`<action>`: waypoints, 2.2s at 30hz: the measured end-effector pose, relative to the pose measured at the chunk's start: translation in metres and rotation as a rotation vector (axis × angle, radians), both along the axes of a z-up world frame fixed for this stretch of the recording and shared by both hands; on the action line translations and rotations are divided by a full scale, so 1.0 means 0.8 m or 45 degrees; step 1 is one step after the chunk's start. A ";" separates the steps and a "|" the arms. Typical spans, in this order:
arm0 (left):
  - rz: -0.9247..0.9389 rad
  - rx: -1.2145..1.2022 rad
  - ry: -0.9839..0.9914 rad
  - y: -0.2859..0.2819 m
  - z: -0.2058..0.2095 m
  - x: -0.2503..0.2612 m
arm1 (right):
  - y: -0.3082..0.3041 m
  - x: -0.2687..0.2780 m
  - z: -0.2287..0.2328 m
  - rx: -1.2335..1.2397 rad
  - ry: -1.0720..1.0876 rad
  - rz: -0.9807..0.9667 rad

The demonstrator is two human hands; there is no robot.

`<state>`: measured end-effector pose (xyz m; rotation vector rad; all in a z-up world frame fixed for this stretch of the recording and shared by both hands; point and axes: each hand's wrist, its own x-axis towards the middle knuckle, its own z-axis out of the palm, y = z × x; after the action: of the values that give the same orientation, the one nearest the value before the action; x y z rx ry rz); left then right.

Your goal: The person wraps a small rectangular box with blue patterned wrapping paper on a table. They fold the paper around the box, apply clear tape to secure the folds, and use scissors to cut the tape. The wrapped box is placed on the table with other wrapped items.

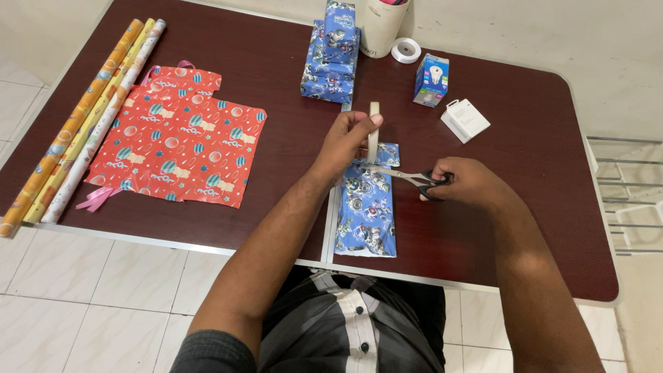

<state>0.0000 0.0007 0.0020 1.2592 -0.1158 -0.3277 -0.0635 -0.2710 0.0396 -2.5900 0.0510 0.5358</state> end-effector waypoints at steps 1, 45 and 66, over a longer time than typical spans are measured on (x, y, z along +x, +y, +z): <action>0.011 -0.019 0.001 0.001 0.001 0.000 | -0.005 0.000 -0.003 0.032 -0.027 0.012; 0.320 -0.170 0.337 0.115 -0.026 0.007 | -0.047 -0.007 -0.019 -0.663 0.080 -0.429; 0.275 1.873 -0.695 0.098 -0.012 -0.037 | 0.119 0.088 0.018 0.129 -1.028 0.340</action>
<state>-0.0293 0.0791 -0.0078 2.7783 -0.2129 0.2210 0.0068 -0.1759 0.0538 -2.5310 -0.5760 -0.4360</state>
